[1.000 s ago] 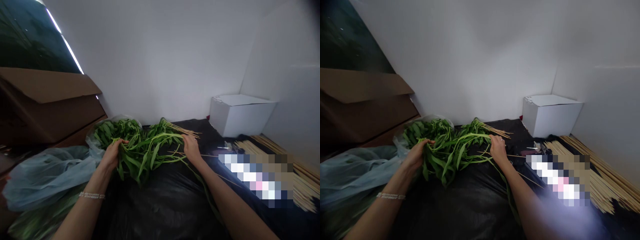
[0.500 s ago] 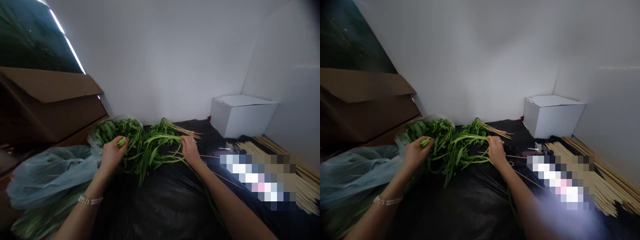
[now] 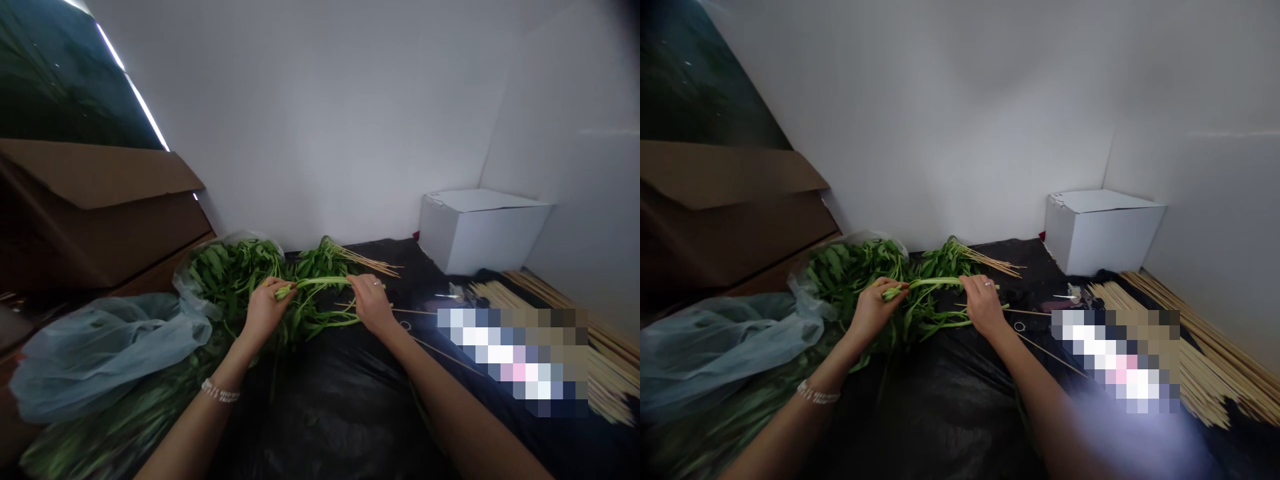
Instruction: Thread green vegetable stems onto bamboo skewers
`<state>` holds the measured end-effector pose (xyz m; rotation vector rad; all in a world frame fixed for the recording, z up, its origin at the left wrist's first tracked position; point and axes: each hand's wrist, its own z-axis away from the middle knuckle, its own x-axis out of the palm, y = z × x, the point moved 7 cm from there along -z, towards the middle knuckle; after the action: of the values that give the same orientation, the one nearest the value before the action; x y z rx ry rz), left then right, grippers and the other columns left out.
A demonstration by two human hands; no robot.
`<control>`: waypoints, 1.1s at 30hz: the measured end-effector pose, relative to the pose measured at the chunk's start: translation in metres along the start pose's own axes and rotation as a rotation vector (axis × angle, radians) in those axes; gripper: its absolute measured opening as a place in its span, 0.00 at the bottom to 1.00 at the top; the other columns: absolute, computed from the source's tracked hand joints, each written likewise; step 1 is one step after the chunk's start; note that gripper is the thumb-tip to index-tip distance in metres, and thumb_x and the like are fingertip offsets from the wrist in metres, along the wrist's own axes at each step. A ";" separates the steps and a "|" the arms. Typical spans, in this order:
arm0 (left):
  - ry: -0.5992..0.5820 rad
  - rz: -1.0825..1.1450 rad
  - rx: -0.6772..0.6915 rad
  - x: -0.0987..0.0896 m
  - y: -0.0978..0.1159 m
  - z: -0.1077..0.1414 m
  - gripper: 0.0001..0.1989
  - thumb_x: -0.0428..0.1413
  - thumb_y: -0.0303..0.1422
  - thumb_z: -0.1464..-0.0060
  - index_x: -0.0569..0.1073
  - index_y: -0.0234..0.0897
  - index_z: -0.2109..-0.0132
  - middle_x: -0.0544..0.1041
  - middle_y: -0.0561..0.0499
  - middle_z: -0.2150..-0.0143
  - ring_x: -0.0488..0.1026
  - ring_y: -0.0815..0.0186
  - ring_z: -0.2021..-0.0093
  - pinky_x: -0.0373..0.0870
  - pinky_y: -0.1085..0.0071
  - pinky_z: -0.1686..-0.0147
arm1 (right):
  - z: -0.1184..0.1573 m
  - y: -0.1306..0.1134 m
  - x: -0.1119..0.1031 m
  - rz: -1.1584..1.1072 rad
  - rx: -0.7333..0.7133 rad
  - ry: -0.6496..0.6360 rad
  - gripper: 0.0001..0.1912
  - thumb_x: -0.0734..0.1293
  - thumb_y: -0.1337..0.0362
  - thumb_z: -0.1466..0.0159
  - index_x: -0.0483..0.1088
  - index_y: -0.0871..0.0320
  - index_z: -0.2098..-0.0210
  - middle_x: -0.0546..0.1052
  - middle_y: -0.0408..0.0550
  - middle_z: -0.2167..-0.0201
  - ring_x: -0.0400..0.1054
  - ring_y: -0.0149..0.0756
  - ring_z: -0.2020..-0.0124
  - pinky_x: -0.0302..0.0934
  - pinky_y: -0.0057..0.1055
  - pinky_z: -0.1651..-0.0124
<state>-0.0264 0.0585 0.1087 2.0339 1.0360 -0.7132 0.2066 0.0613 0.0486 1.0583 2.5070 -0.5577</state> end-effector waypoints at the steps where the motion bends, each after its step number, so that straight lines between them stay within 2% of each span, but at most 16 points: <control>1: 0.004 0.007 -0.002 0.002 -0.002 0.000 0.12 0.57 0.39 0.46 0.81 0.40 0.60 0.78 0.46 0.62 0.75 0.60 0.62 0.67 0.67 0.58 | 0.000 -0.001 0.000 0.001 -0.002 0.000 0.18 0.53 0.71 0.32 0.68 0.60 0.47 0.73 0.55 0.61 0.63 0.46 0.57 0.57 0.42 0.55; 5: -0.044 0.020 -0.018 0.012 -0.008 0.000 0.13 0.55 0.40 0.45 0.80 0.40 0.59 0.79 0.46 0.60 0.75 0.59 0.60 0.67 0.68 0.59 | 0.000 -0.002 0.002 -0.001 -0.008 -0.014 0.19 0.53 0.71 0.32 0.67 0.60 0.47 0.73 0.55 0.59 0.63 0.47 0.56 0.57 0.42 0.54; 9: -0.088 -0.036 -0.007 0.018 -0.007 0.002 0.13 0.53 0.39 0.43 0.80 0.41 0.58 0.78 0.47 0.63 0.74 0.60 0.63 0.64 0.69 0.62 | 0.001 -0.002 0.002 -0.004 -0.012 -0.027 0.19 0.54 0.71 0.33 0.68 0.61 0.47 0.73 0.56 0.59 0.63 0.47 0.56 0.57 0.42 0.54; 13: -0.037 -0.177 0.019 0.015 -0.001 0.003 0.09 0.53 0.33 0.49 0.78 0.40 0.67 0.75 0.47 0.68 0.71 0.58 0.63 0.63 0.67 0.61 | 0.001 -0.005 0.005 0.015 -0.038 -0.061 0.20 0.54 0.73 0.34 0.68 0.60 0.47 0.73 0.56 0.60 0.63 0.47 0.57 0.57 0.42 0.55; 16: 0.016 -0.182 -0.009 0.013 0.001 0.003 0.07 0.53 0.32 0.51 0.75 0.39 0.72 0.74 0.48 0.70 0.69 0.58 0.63 0.62 0.66 0.60 | 0.004 -0.008 0.010 0.022 -0.064 -0.093 0.20 0.54 0.73 0.35 0.68 0.62 0.47 0.73 0.57 0.60 0.62 0.48 0.57 0.57 0.42 0.55; 19: 0.052 0.035 -0.155 0.016 -0.012 0.002 0.05 0.53 0.33 0.55 0.73 0.38 0.73 0.72 0.51 0.73 0.68 0.62 0.67 0.62 0.68 0.64 | 0.007 -0.010 0.017 0.011 -0.072 -0.113 0.19 0.54 0.73 0.34 0.68 0.62 0.48 0.73 0.56 0.60 0.62 0.47 0.57 0.58 0.41 0.55; 23: 0.161 0.600 -0.635 0.021 -0.056 0.011 0.07 0.57 0.36 0.61 0.70 0.37 0.76 0.67 0.57 0.80 0.62 0.69 0.78 0.59 0.73 0.76 | 0.008 -0.001 0.021 -0.014 -0.021 -0.120 0.17 0.54 0.72 0.33 0.69 0.61 0.50 0.73 0.56 0.61 0.63 0.45 0.58 0.58 0.40 0.54; 25: 0.242 0.734 -0.783 0.012 -0.075 0.015 0.09 0.56 0.37 0.62 0.68 0.36 0.76 0.65 0.58 0.82 0.60 0.71 0.81 0.57 0.74 0.80 | 0.007 0.013 0.017 -0.029 0.061 -0.080 0.17 0.53 0.72 0.33 0.69 0.62 0.51 0.73 0.55 0.62 0.63 0.45 0.58 0.59 0.40 0.54; 27: 0.271 0.758 -0.821 -0.003 -0.085 0.015 0.10 0.55 0.39 0.62 0.68 0.36 0.74 0.67 0.58 0.82 0.61 0.71 0.82 0.57 0.75 0.82 | 0.006 0.026 0.013 -0.052 0.134 -0.041 0.16 0.53 0.71 0.32 0.69 0.62 0.52 0.73 0.55 0.62 0.63 0.45 0.58 0.59 0.40 0.53; 29: 0.265 0.835 -0.823 -0.015 -0.089 0.015 0.11 0.56 0.38 0.63 0.70 0.35 0.71 0.71 0.55 0.79 0.65 0.70 0.80 0.62 0.75 0.80 | 0.005 0.033 0.011 -0.081 0.160 -0.024 0.16 0.53 0.70 0.32 0.68 0.61 0.52 0.73 0.55 0.61 0.63 0.45 0.57 0.59 0.40 0.52; 31: 0.235 0.929 -0.800 -0.020 -0.087 0.015 0.12 0.57 0.36 0.63 0.70 0.35 0.69 0.74 0.53 0.75 0.70 0.68 0.76 0.68 0.73 0.75 | 0.006 0.033 0.011 -0.108 0.154 -0.016 0.15 0.53 0.70 0.32 0.68 0.60 0.52 0.73 0.55 0.60 0.64 0.45 0.56 0.59 0.41 0.52; 33: 0.195 0.987 -0.754 -0.022 -0.081 0.014 0.11 0.58 0.36 0.62 0.70 0.36 0.69 0.73 0.55 0.75 0.71 0.69 0.75 0.72 0.71 0.70 | 0.007 0.029 0.012 -0.125 0.138 -0.012 0.14 0.54 0.70 0.32 0.67 0.60 0.53 0.73 0.55 0.60 0.64 0.45 0.55 0.60 0.41 0.51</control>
<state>-0.1078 0.0705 0.0880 1.6301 0.2081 0.3591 0.2213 0.0840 0.0307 0.9464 2.5675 -0.7803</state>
